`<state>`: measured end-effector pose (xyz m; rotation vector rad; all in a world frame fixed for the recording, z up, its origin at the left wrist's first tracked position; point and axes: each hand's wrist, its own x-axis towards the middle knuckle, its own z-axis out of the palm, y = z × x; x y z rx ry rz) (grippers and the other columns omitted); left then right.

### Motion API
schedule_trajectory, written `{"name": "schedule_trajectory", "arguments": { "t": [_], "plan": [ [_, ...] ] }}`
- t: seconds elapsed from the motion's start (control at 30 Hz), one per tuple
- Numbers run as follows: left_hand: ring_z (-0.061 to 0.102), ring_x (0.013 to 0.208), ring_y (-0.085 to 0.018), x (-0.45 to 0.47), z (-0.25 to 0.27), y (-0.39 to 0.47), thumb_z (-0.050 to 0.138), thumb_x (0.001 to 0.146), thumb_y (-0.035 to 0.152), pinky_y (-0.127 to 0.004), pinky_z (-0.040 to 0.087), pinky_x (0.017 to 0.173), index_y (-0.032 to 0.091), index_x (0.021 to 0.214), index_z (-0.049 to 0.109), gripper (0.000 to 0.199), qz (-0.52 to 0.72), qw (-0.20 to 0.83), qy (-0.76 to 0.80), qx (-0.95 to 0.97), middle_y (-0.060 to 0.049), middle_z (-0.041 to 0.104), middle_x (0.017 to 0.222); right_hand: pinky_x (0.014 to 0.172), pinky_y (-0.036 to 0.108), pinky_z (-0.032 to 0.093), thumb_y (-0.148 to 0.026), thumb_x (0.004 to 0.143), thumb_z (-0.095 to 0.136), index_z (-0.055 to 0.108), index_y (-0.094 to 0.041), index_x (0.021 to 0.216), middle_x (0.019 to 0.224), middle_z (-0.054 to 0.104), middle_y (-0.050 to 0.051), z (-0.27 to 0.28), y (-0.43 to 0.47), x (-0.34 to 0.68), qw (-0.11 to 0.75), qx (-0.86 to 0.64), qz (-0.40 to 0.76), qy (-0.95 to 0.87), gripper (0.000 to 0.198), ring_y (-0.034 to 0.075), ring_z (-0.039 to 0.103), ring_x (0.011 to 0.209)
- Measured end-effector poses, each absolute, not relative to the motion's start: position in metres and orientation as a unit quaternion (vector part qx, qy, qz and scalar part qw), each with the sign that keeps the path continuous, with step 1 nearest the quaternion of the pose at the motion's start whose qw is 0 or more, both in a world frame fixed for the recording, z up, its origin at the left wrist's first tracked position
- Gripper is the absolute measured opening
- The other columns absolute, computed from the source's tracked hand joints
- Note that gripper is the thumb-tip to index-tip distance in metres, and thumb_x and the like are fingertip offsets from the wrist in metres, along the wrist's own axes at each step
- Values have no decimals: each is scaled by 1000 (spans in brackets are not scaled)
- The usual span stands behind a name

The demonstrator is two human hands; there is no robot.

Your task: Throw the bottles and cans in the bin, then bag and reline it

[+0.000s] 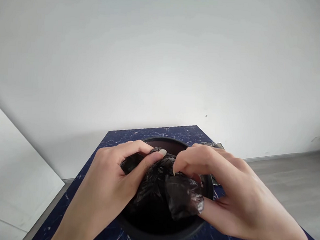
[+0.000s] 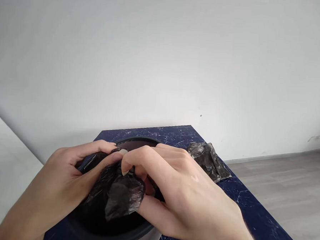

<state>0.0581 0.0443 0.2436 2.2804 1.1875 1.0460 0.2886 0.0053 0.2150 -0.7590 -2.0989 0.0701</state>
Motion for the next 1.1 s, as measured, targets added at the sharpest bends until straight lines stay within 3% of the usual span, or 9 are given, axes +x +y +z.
{"name": "schedule_trajectory", "arguments": {
  "t": [0.17, 0.3, 0.43, 0.5, 0.6, 0.8, 0.9, 1.03, 1.1],
  "plan": [
    [74, 79, -13, 56, 241, 47, 71, 102, 50, -16, 47, 50, 37, 95, 81, 18, 370, 183, 410, 813, 10, 80, 89, 76, 27, 52, -13, 105, 61, 64, -23, 121, 103, 76, 1, 219, 9, 289, 452, -287, 10, -845, 19, 12, 64, 81],
    [75, 86, -15, 53, 240, 48, 69, 102, 55, -19, 52, 59, 35, 92, 79, 25, 369, 179, 416, 812, 8, 80, 95, 78, 27, 52, -16, 106, 69, 70, -20, 102, 87, 73, -1, 221, 14, 292, 471, -228, 46, -851, 6, 12, 65, 81],
    [75, 101, -20, 48, 242, 50, 69, 102, 57, -26, 57, 83, 33, 91, 77, 28, 368, 144, 428, 813, 5, 81, 109, 70, 26, 49, -27, 105, 74, 65, -20, 88, 76, 64, -3, 223, 14, 296, 462, -245, 90, -848, 20, 11, 58, 72],
    [72, 111, -23, 43, 243, 53, 69, 101, 59, -28, 56, 88, 33, 91, 76, 28, 367, 117, 445, 809, 4, 79, 120, 71, 27, 47, -29, 108, 70, 63, -21, 86, 77, 62, -3, 224, 12, 299, 428, -272, 96, -856, 24, 11, 56, 75],
    [71, 115, -25, 34, 243, 61, 69, 101, 60, -28, 55, 87, 32, 93, 76, 29, 362, 83, 470, 800, 5, 78, 125, 72, 29, 44, -33, 113, 60, 56, -21, 82, 75, 57, -3, 225, 11, 301, 387, -302, 106, -865, 34, 12, 54, 76],
    [72, 106, -26, 7, 238, 83, 64, 96, 68, -25, 53, 73, 28, 88, 77, 43, 363, -4, 465, 808, 4, 82, 114, 74, 31, 38, -32, 116, 53, 50, -22, 80, 77, 59, -4, 222, 12, 301, 368, -336, 106, -860, 38, 13, 52, 77],
    [71, 109, -25, -1, 236, 90, 65, 97, 64, -23, 49, 67, 28, 95, 78, 38, 339, -10, 478, 810, 5, 81, 118, 72, 31, 37, -34, 116, 52, 54, -22, 81, 77, 59, -5, 221, 11, 305, 354, -366, 115, -853, 37, 12, 52, 77],
    [72, 96, -22, 2, 239, 86, 60, 96, 70, -23, 50, 67, 27, 89, 78, 47, 364, -22, 469, 804, 7, 82, 107, 70, 31, 39, -43, 116, 53, 57, -23, 80, 75, 59, -4, 219, 9, 313, 340, -411, 126, -836, 41, 13, 53, 74],
    [72, 98, -22, 7, 245, 77, 65, 97, 62, -22, 49, 68, 27, 94, 78, 38, 351, 15, 489, 799, 7, 81, 113, 71, 31, 41, -49, 115, 52, 55, -23, 79, 77, 59, -4, 219, 8, 314, 337, -431, 132, -827, 45, 13, 55, 74]
  ]
}}
